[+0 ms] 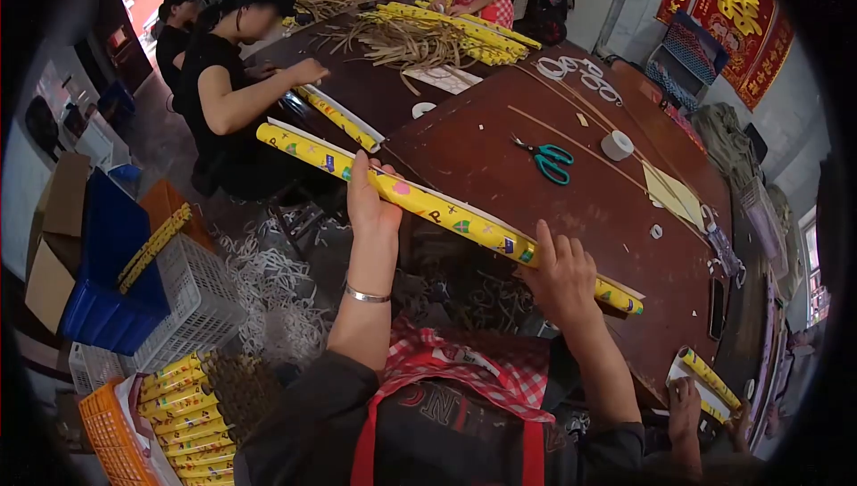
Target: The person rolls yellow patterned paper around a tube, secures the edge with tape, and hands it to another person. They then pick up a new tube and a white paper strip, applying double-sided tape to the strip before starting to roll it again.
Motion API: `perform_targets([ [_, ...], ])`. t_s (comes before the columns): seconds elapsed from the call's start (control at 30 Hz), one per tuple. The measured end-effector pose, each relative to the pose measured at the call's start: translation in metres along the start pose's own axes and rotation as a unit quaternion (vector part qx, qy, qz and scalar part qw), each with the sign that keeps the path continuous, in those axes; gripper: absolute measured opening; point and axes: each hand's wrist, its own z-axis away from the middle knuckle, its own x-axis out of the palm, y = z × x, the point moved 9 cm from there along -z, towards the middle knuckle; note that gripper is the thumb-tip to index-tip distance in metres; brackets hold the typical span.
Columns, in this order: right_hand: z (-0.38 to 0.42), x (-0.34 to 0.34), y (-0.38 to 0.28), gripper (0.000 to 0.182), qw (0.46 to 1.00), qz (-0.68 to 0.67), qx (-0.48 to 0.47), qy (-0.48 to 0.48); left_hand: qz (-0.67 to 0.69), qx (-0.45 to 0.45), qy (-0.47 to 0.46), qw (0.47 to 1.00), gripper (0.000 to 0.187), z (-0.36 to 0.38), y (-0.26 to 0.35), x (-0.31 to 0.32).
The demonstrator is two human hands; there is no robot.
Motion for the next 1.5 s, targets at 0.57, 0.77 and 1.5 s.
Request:
perform_targets([
  [0.57, 0.025, 0.021, 0.050, 0.055, 0.999, 0.011, 0.048, -0.023, -0.009, -0.057, 0.041, 0.997, 0.020, -0.005, -0.053, -0.018],
  [0.77, 0.028, 0.022, 0.046, 0.038, 0.999, -0.018, 0.039, -0.026, -0.019, -0.055, 0.029, 0.998, 0.020, -0.007, -0.052, -0.017],
  [1.5, 0.030, 0.011, 0.050, 0.034, 0.994, -0.096, 0.019, -0.052, 0.012, -0.105, -0.109, 0.988, 0.029, 0.000, -0.053, 0.002],
])
